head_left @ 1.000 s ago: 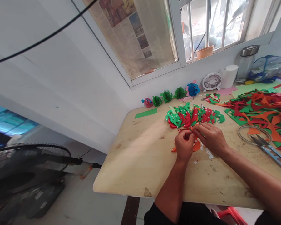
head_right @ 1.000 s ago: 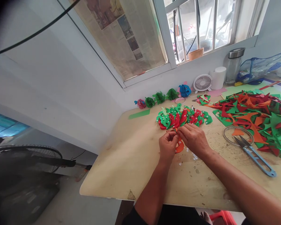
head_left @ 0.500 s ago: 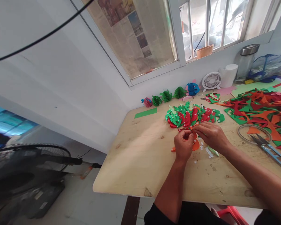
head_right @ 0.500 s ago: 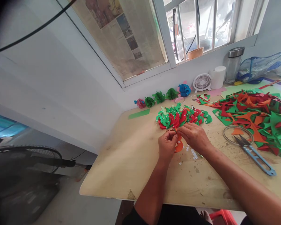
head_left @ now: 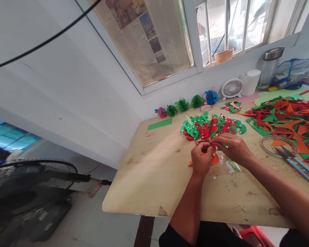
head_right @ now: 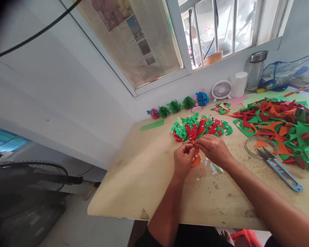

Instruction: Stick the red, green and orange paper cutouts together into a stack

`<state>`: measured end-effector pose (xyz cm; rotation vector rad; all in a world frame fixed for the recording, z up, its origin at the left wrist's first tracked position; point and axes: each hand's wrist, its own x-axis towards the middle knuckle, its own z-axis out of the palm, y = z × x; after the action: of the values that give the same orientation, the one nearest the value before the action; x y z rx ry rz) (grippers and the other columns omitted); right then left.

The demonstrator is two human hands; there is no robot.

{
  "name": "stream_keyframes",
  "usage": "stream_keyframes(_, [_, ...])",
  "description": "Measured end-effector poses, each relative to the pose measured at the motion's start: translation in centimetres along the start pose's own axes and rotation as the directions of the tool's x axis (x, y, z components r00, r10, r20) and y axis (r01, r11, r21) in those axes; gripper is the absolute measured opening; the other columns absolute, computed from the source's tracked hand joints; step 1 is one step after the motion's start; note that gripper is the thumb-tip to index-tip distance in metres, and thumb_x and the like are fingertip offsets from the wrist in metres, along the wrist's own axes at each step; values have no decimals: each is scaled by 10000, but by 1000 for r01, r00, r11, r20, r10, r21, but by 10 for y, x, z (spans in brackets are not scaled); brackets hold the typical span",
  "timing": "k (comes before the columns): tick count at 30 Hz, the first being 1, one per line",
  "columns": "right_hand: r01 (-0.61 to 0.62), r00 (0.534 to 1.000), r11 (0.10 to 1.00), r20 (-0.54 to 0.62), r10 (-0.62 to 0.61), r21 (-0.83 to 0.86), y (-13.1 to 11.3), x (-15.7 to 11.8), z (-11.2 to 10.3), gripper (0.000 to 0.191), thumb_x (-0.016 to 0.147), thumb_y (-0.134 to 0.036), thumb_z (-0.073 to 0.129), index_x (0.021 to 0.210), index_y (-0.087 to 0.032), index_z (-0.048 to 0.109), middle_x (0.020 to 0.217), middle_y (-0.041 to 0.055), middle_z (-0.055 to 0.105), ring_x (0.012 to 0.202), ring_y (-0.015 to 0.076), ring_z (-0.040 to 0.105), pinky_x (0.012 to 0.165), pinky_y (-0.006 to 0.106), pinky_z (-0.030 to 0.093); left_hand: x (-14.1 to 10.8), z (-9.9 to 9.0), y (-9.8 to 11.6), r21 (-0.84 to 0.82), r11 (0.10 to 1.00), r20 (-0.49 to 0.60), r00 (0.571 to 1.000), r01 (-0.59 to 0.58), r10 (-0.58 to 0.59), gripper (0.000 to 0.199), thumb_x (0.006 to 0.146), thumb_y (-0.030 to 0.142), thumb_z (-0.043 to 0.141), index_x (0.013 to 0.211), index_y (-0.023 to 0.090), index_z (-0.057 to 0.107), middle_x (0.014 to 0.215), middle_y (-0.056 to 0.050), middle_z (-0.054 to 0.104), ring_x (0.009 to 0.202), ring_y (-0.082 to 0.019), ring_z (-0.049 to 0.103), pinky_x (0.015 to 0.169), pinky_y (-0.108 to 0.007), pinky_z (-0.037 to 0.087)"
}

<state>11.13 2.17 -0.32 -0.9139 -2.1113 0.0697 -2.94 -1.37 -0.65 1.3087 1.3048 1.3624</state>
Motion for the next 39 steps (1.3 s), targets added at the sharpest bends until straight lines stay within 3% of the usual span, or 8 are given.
stream_keyframes(8, [23, 1000, 995, -9, -24, -99, -4, -1, 1, 191, 866, -227, 494, 742, -179, 632, 720, 51, 667, 677, 165, 582, 639, 276, 408, -1, 0, -2, 63, 998, 15, 1000, -23, 23, 130, 746, 239, 556, 755, 140, 638, 602, 3, 595, 515, -90, 527, 530, -202, 438])
stream_keyframes(13, [-25, 999, 992, -45, 19, -123, -6, -1, 3, 160, 831, -198, 513, 709, -178, 614, 671, 41, 646, 640, 165, 571, 616, 278, 400, 0, 1, -2, 66, 997, 23, 999, -44, 43, 139, 755, 247, 555, 767, 135, 636, 592, 7, 581, 507, -83, 510, 515, -195, 424])
stream_keyframes(19, [-213, 972, 977, -92, 214, 28, -6, -1, 5, 130, 794, -216, 520, 706, -183, 610, 704, 46, 670, 624, 154, 600, 595, 259, 434, 1, 1, -6, -52, 999, 16, 1000, -5, 6, 125, 723, 240, 589, 755, 128, 635, 612, 0, 595, 540, -84, 520, 534, -192, 424])
stream_keyframes(24, [-430, 896, 893, -60, 440, 134, -5, 0, 2, 126, 781, -257, 519, 747, -195, 623, 665, 16, 669, 551, 140, 588, 531, 248, 436, 4, 3, -13, -224, 969, -5, 994, 107, -111, 187, 668, 293, 639, 746, 122, 633, 615, -1, 589, 520, -76, 495, 506, -190, 406])
stream_keyframes(27, [-476, 868, 870, -93, 488, 126, -1, 0, 1, 127, 776, -253, 507, 790, -201, 623, 687, 16, 666, 590, 154, 599, 545, 260, 446, 7, 3, -17, -271, 950, -28, 985, 157, -171, 232, 621, 315, 672, 740, 118, 640, 620, -10, 599, 537, -84, 513, 521, -197, 413])
stream_keyframes(32, [-530, 834, 848, -170, 526, 22, 7, 0, -5, 136, 748, -210, 481, 746, -214, 617, 726, 24, 674, 647, 180, 612, 585, 290, 445, 10, 2, -18, -292, 937, -56, 975, 190, -215, 229, 587, 306, 693, 712, 119, 648, 599, -2, 597, 520, -75, 504, 523, -195, 412])
stream_keyframes(36, [-580, 812, 798, -197, 549, -166, 14, 1, -12, 142, 737, -221, 477, 707, -222, 616, 698, 29, 665, 627, 197, 583, 520, 291, 379, 10, 1, -16, -306, 931, -70, 971, 199, -231, 230, 589, 302, 694, 723, 119, 654, 575, 7, 588, 503, -68, 497, 520, -191, 413])
stream_keyframes(39, [-559, 829, 766, -223, 513, -318, 22, 0, -15, 151, 725, -211, 475, 667, -220, 614, 712, 41, 660, 681, 216, 581, 502, 290, 332, 10, 1, -15, -306, 931, -85, 969, 198, -233, 241, 592, 302, 693, 736, 112, 655, 569, 4, 585, 495, -67, 495, 506, -186, 408])
